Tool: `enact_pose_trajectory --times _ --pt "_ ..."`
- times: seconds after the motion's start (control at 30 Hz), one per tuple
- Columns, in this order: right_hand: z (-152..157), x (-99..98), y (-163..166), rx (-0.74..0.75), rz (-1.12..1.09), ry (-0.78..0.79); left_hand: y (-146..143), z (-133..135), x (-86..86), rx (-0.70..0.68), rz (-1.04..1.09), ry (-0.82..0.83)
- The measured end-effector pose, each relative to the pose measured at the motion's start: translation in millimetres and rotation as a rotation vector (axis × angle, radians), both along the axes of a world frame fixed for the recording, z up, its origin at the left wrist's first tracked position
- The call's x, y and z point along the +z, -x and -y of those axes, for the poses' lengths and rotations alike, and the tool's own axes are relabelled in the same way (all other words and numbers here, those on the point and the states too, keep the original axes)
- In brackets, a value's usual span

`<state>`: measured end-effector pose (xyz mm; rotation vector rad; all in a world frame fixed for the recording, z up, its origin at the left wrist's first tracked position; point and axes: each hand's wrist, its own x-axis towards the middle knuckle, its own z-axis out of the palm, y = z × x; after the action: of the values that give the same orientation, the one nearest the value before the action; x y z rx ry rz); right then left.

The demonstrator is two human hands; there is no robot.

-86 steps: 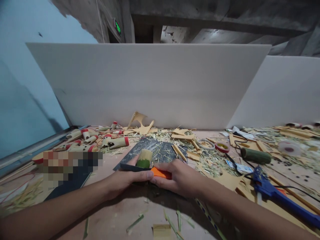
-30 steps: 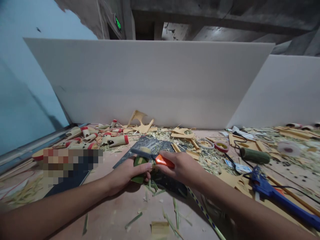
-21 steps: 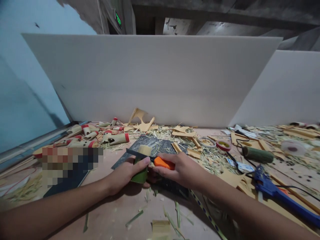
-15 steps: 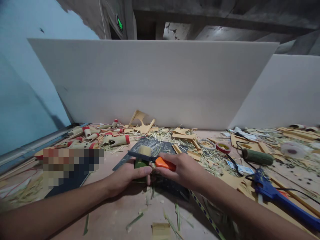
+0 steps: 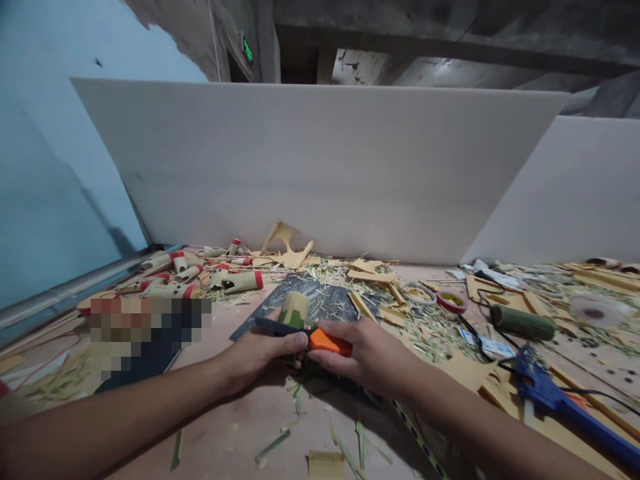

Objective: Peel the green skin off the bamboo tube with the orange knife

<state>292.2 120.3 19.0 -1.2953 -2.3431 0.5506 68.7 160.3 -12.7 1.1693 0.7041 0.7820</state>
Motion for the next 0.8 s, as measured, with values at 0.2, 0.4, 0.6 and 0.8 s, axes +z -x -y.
enact_pose_trajectory --times 0.2,0.4,0.6,0.8 --pt "4.6 -6.7 6.0 -0.004 0.011 -0.003 -0.8 6.6 5.8 -0.009 -0.060 -0.022" --pt "-16.0 -12.0 -3.4 -0.444 0.152 -0.442 -7.2 5.2 2.7 0.075 -0.148 -0.066" --pt "-14.0 -9.3 -8.0 -0.276 0.075 -0.331 -4.4 -0.8 2.0 0.008 -0.131 -0.084" --pt "-6.5 -5.8 -2.5 -0.066 -0.020 -0.061 0.0 -4.5 0.0 -0.063 -0.105 0.051"
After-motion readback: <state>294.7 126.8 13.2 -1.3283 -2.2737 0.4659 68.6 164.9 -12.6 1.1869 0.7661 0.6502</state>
